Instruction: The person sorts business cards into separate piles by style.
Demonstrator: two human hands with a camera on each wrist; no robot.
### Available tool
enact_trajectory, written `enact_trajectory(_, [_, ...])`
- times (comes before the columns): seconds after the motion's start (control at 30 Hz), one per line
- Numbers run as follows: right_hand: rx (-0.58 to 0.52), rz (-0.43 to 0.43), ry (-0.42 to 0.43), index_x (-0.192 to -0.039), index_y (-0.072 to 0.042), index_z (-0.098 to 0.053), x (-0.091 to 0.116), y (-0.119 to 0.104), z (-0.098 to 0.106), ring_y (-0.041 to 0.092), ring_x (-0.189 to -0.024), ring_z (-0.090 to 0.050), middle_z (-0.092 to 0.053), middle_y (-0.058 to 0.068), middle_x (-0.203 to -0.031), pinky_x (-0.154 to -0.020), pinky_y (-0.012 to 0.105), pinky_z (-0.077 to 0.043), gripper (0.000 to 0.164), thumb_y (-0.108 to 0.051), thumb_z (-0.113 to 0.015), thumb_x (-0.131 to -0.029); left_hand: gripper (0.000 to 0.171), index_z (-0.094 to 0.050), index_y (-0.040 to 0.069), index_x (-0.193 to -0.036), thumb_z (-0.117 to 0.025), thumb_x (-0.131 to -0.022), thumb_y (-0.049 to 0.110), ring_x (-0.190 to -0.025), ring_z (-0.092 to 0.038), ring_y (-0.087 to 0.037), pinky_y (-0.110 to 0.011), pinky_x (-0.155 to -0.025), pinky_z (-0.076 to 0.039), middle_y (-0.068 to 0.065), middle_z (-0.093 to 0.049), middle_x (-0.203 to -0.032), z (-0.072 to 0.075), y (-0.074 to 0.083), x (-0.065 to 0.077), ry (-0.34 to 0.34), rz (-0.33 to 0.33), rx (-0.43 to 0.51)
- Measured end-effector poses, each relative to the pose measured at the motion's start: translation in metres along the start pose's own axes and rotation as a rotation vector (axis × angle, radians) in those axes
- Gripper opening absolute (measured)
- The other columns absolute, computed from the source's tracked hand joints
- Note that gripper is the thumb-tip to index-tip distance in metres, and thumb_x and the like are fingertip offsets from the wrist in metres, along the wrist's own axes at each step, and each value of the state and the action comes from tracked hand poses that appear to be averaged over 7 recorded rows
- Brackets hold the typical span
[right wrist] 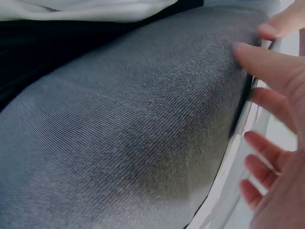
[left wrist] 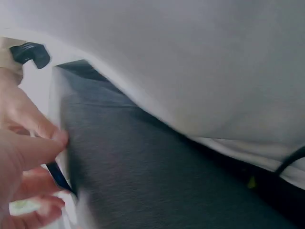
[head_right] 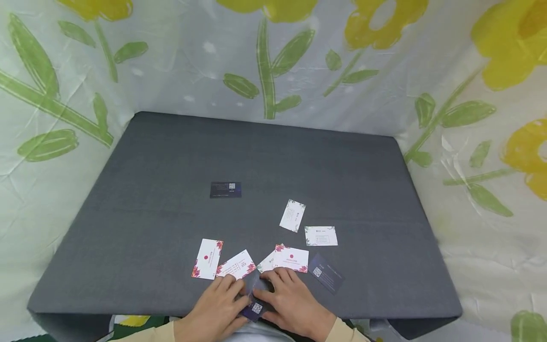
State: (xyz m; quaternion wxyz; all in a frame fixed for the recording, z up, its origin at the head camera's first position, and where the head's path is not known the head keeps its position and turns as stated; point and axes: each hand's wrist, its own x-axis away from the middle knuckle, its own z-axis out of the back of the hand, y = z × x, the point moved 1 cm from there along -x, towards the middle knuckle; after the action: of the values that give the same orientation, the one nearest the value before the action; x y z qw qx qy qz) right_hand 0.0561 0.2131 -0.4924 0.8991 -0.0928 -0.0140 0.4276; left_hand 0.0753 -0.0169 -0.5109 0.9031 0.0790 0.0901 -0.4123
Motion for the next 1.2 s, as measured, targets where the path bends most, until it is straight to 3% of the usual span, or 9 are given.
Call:
enact_trajectory(0.17, [-0.186, -0.036, 0.156, -0.106, -0.026, -0.080, -0.016, 0.013, 0.013, 0.008, -0.103, -0.058, -0.071, -0.011, -0.108, -0.091, 0.031, -0.045, 0.020, -0.024, -0.084, -0.086, 0.012, -0.075, 0.022, -0.095, -0.079, -0.092, 0.033, -0.078, -0.049, -0.006, -0.023, -0.072, -0.043, 0.009, -0.061, -0.087, 0.020, -0.013, -0.006, 0.112, 0.043, 0.216])
enact_trajectory(0.27, [-0.410, -0.157, 0.164, -0.100, -0.021, -0.078, -0.033, 0.026, 0.024, 0.010, -0.097, -0.064, -0.074, -0.010, -0.099, -0.087, 0.031, -0.048, 0.011, -0.022, -0.081, -0.090, 0.009, -0.070, 0.020, -0.089, -0.078, -0.093, 0.023, -0.069, -0.048, 0.002, -0.018, -0.064, -0.042, 0.012, -0.063, -0.079, 0.033, -0.031, -0.015, 0.124, 0.244, 0.463])
enact_trajectory(0.4, [-0.792, -0.352, 0.073, -0.104, -0.013, -0.078, -0.061, 0.045, 0.033, 0.011, -0.088, -0.065, -0.077, 0.003, -0.096, -0.077, 0.028, -0.052, 0.011, -0.020, -0.074, -0.097, 0.010, -0.068, 0.015, -0.090, -0.075, -0.095, 0.018, -0.066, -0.050, 0.004, -0.018, -0.060, -0.042, 0.005, -0.070, -0.079, 0.046, -0.067, -0.027, 0.054, 0.573, 0.833])
enact_trajectory(0.47, [-0.936, -0.414, 0.017, -0.110, -0.007, -0.078, -0.078, 0.057, 0.033, 0.008, -0.085, -0.063, -0.077, 0.010, -0.099, -0.076, 0.024, -0.051, 0.017, -0.019, -0.070, -0.100, 0.006, -0.069, 0.010, -0.095, -0.071, -0.098, 0.015, -0.068, -0.057, 0.000, -0.020, -0.061, -0.045, -0.002, -0.074, -0.082, 0.049, -0.088, -0.033, 0.020, 0.657, 0.949])
enact_trajectory(0.57, [-1.058, -0.491, -0.028, -0.122, -0.001, -0.074, -0.111, 0.078, 0.030, 0.006, -0.089, -0.065, -0.077, 0.014, -0.106, -0.083, 0.024, -0.054, 0.026, -0.016, -0.066, -0.102, 0.011, -0.071, 0.001, -0.100, -0.065, -0.102, 0.010, -0.073, -0.065, -0.010, -0.022, -0.064, -0.049, -0.010, -0.076, -0.085, 0.048, -0.124, -0.043, -0.021, 0.710, 1.014])
enact_trajectory(0.67, [-1.144, -0.616, 0.000, -0.123, 0.002, -0.071, -0.150, 0.097, 0.029, 0.005, -0.085, -0.067, -0.078, 0.010, -0.102, -0.087, 0.031, -0.058, 0.027, -0.013, -0.068, -0.100, 0.016, -0.071, -0.003, -0.103, -0.061, -0.104, 0.009, -0.076, -0.068, -0.019, -0.025, -0.065, -0.052, -0.012, -0.075, -0.085, 0.042, -0.161, -0.056, -0.054, 0.769, 1.027])
enact_trajectory(0.83, [-1.166, -0.778, 0.067, -0.118, 0.004, -0.071, -0.206, 0.124, 0.023, 0.006, -0.075, -0.064, -0.074, -0.002, -0.088, -0.083, 0.032, -0.058, 0.027, -0.016, -0.068, -0.100, 0.024, -0.071, -0.001, -0.110, -0.060, -0.105, 0.019, -0.079, -0.064, -0.017, -0.030, -0.071, -0.053, -0.006, -0.073, -0.088, 0.025, -0.214, -0.077, -0.108, 0.916, 1.056])
enact_trajectory(1.0, [-1.143, -0.885, 0.014, -0.118, 0.001, -0.074, -0.231, 0.142, 0.008, 0.008, -0.075, -0.067, -0.071, -0.001, -0.086, -0.078, 0.027, -0.060, 0.025, -0.017, -0.067, -0.102, 0.027, -0.072, -0.004, -0.111, -0.059, -0.105, 0.020, -0.073, -0.060, -0.010, -0.027, -0.068, -0.050, 0.001, -0.070, -0.084, 0.005, -0.244, -0.087, -0.170, 0.965, 1.074])
enact_trajectory(1.2, [-1.059, -0.920, -0.048, -0.096, -0.005, -0.078, -0.239, 0.147, 0.003, 0.010, -0.070, -0.062, -0.071, -0.003, -0.078, -0.068, 0.025, -0.054, 0.025, -0.029, -0.072, -0.099, 0.027, -0.072, -0.001, -0.103, -0.062, -0.103, 0.024, -0.080, -0.050, -0.015, -0.028, -0.071, -0.040, 0.000, -0.064, -0.086, -0.005, -0.261, -0.089, -0.201, 1.001, 0.964])
